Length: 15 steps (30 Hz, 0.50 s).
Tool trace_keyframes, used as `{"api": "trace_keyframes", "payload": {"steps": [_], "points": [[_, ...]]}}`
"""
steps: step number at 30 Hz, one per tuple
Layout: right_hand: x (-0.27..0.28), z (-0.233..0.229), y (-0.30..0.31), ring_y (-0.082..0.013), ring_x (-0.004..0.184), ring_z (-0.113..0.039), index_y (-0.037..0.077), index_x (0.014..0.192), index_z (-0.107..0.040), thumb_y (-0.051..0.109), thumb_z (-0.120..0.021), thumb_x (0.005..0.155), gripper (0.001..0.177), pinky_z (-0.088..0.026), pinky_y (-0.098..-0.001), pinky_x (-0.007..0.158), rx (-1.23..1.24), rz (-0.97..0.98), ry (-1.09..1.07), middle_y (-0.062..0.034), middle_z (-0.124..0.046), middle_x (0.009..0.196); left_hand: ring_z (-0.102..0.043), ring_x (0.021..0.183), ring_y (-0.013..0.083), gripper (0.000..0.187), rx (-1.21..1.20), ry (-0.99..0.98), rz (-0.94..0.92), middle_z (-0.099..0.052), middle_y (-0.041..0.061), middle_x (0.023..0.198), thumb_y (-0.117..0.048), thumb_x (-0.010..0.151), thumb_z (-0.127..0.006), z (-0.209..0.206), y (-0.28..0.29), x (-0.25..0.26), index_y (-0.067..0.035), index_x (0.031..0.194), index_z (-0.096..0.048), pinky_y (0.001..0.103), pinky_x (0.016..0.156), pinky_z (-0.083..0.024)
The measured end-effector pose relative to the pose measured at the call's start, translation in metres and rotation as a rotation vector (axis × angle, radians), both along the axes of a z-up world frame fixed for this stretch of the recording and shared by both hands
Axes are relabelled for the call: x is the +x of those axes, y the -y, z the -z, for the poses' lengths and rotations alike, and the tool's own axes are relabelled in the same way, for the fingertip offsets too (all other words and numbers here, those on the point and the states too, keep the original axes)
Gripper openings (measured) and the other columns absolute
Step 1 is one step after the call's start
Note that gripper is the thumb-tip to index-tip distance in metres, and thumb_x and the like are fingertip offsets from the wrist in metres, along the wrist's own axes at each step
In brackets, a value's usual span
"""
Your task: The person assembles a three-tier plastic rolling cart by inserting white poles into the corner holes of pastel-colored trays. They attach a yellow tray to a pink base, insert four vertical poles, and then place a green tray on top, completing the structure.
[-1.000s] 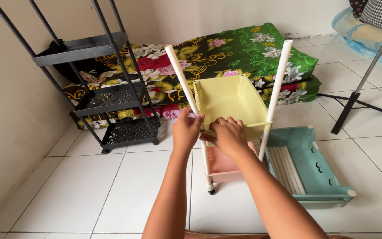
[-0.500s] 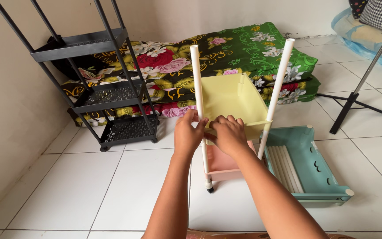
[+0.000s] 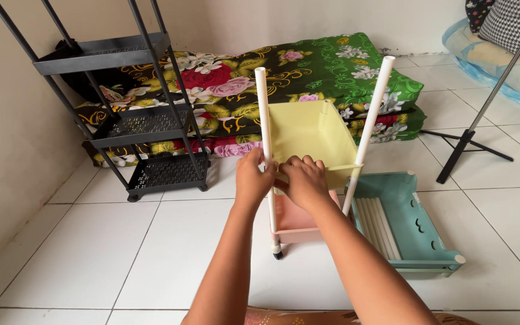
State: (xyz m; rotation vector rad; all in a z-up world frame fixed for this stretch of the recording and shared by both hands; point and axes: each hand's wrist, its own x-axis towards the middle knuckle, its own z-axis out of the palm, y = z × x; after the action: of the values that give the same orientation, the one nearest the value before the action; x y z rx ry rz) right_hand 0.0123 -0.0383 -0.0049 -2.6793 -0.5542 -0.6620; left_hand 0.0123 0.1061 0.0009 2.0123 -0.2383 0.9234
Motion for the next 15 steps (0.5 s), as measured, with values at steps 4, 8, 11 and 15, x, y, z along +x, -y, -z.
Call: {"api": "trace_keyframes", "payload": {"steps": [4,8,11,15], "points": [[-0.001,-0.002,-0.002,-0.0252,0.103,-0.057,0.019,0.097,-0.074,0.06,-0.065,0.089,0.043,-0.04,-0.0462,0.088,-0.105,0.029,-0.007,0.0003,-0.066,0.109,-0.062,0.072,0.0111,0.038,-0.428,-0.097,0.277,-0.067,0.003,0.083,-0.024,0.083,-0.08,-0.035,0.014,0.013,-0.008,0.109,-0.058,0.028,0.064,-0.052],[0.001,-0.003,-0.001,-0.0255,0.103,-0.056,0.018,0.097,-0.074,0.06,-0.065,0.089,0.044,-0.039,-0.0475,0.088,-0.13,0.02,0.001,-0.0005,-0.065,0.11,-0.052,0.065,0.0063,0.027,-0.475,0.004,0.22,-0.06,0.0,0.073,-0.033,0.096,-0.068,-0.066,0.029,0.022,-0.007,0.104,-0.061,0.026,0.059,-0.046],[0.001,0.001,-0.001,-0.0242,0.103,-0.057,0.018,0.098,-0.074,0.054,-0.069,0.087,0.038,-0.039,-0.0465,0.089,-0.114,0.02,0.032,0.0004,-0.066,0.109,-0.044,0.064,0.0071,0.035,-0.449,0.022,0.141,-0.053,-0.001,0.067,-0.037,0.106,-0.059,-0.07,0.035,0.024,-0.005,0.092,-0.06,0.028,0.057,-0.04],[0.0,0.005,0.003,-0.0238,0.1,-0.057,0.017,0.098,-0.075,0.047,-0.076,0.081,0.035,-0.038,-0.0456,0.087,-0.025,-0.037,0.114,0.001,-0.066,0.108,-0.042,0.064,0.0066,0.034,-0.464,0.115,0.161,-0.05,-0.003,0.067,-0.037,0.107,-0.056,-0.062,0.039,0.026,-0.006,0.091,-0.056,0.027,0.057,-0.04]]}}
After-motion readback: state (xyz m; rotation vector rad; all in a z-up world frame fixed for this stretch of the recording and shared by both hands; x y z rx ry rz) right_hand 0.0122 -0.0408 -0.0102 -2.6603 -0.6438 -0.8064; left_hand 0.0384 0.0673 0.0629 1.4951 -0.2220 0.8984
